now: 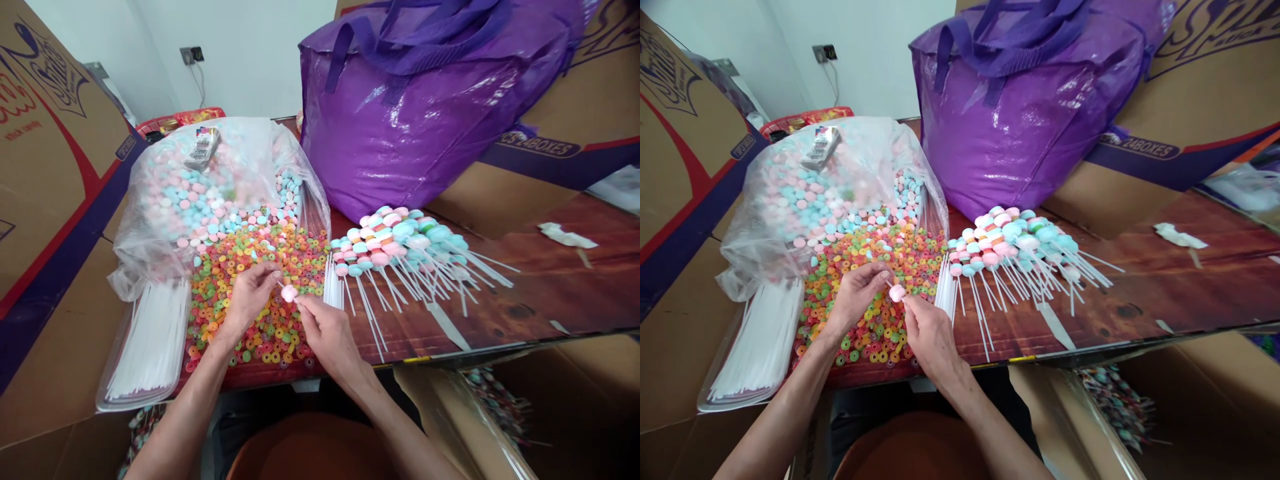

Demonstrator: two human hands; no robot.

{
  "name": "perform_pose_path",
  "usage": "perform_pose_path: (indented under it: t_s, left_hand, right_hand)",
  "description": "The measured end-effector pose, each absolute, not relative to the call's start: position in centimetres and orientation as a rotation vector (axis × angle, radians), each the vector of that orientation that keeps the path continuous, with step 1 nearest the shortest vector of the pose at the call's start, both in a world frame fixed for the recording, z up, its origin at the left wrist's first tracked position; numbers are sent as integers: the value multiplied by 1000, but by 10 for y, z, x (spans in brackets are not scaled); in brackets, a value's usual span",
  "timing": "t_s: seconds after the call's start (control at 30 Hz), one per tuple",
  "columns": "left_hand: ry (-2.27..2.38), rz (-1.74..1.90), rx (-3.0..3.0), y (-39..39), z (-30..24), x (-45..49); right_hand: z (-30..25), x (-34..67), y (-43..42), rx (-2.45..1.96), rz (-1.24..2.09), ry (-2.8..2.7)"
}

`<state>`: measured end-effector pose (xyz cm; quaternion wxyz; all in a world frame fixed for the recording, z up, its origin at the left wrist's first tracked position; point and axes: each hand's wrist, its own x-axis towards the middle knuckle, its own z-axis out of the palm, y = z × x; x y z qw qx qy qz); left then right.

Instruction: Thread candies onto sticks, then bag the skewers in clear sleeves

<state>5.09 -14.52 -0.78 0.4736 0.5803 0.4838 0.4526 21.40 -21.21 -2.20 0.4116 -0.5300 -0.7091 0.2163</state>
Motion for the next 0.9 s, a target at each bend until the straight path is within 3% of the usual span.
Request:
perform_pose_path:
  t_s: [0.27,0.63,0.9]
  left_hand:
    - [1409,975,2023,-139,-14,48]
    - [1577,157,2487,-111,2,89]
    - [1383,660,2340,-112,-10,75]
  right_hand:
    - [-25,237,-212,-1553,446,-1709]
    - [-30,244,-214,-1695,452,-1708]
    - [-29,250,-214,-1684,465,-1682]
